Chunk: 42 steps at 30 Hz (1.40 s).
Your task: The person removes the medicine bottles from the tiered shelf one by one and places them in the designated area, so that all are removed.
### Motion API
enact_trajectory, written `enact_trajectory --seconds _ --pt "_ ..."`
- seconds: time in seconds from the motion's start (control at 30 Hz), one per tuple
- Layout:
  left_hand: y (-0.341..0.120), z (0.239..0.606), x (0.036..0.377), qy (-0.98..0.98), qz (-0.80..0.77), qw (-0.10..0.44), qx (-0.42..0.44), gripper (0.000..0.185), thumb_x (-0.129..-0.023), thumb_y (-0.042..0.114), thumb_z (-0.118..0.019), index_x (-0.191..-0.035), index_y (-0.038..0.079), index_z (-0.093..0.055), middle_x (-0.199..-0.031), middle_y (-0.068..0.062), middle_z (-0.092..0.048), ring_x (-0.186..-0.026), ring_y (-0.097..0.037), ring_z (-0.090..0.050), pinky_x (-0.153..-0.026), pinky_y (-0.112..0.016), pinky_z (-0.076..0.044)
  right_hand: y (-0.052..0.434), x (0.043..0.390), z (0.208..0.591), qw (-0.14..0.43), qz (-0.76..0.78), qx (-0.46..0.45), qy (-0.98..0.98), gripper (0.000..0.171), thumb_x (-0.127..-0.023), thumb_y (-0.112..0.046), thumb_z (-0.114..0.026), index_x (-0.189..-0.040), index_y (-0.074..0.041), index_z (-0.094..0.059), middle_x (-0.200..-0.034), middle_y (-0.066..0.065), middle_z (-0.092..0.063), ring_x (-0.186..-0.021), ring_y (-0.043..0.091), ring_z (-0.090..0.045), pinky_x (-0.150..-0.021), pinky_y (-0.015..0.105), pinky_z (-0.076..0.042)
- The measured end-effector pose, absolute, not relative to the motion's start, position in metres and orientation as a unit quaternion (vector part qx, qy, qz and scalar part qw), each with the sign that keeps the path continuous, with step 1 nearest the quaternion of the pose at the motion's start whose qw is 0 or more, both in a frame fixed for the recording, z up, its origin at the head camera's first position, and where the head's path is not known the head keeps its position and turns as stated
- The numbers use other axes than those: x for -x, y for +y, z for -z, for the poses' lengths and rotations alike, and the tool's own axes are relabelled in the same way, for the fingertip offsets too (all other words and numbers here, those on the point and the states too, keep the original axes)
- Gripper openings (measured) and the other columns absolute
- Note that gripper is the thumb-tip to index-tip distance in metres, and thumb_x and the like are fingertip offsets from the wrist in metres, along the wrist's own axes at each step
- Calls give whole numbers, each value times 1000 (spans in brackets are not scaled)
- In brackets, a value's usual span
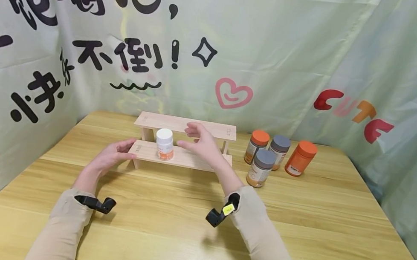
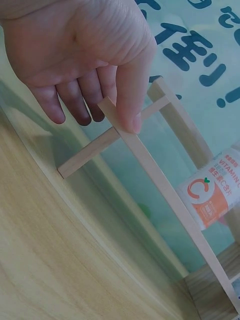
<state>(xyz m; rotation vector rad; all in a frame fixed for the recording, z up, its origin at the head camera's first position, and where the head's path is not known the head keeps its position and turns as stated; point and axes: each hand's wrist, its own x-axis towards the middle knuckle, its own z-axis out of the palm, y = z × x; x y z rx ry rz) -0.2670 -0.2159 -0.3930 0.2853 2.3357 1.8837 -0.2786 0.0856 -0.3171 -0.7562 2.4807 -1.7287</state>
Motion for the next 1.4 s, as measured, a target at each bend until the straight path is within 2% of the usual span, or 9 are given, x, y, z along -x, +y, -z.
enact_trajectory --seconds 0.1,0.3,0.6,0.8,1.03,1.4 --pt "-216 392 267 775 -622 66 -90 72 -86 5 -63 -144 -6 -21 -148 -23 -22 -135 -34 -24 -109 -44 -20 76 280 322 19 560 245 791 63 -81 -11 -72 -134 2 -41 -126 18 -53 -115 29 -49 -97 41 -40" --pt "-217 395 265 779 -614 50 -117 82 -82 22 -70 -143 -7 -24 -146 -26 -25 -132 -35 -29 -107 -42 -26 59 282 330 22 551 245 798 62 -81 -10 -72 -133 2 -41 -125 19 -54 -114 30 -51 -96 40 -42" --pt "-215 392 266 777 -620 65 -94 70 -87 2 -61 -144 -6 -21 -147 -24 -23 -134 -36 -26 -108 -45 -22 43 286 341 24 548 234 803 61 -80 -8 -72 -132 3 -42 -120 18 -55 -109 31 -53 -94 42 -42" --pt "-214 390 265 774 -623 68 -89 70 -87 2 -60 -144 -6 -20 -148 -23 -21 -135 -34 -24 -109 -43 -21 37 286 344 23 541 231 808 61 -79 -9 -73 -131 3 -44 -119 17 -56 -106 28 -54 -91 37 -45" --pt "-215 393 267 775 -621 70 -91 71 -87 2 -61 -144 -7 -19 -148 -25 -21 -135 -35 -24 -109 -44 -21 34 287 347 22 540 228 810 59 -79 -8 -73 -130 3 -46 -116 17 -57 -104 29 -55 -89 36 -46" --pt "-214 391 266 760 -638 69 -99 70 -86 -2 -59 -143 -10 -18 -148 -26 -20 -134 -37 -23 -109 -45 -19 37 283 348 -5 510 230 829 47 -80 -13 -73 -121 -2 -54 -106 9 -61 -94 22 -58 -80 33 -49"
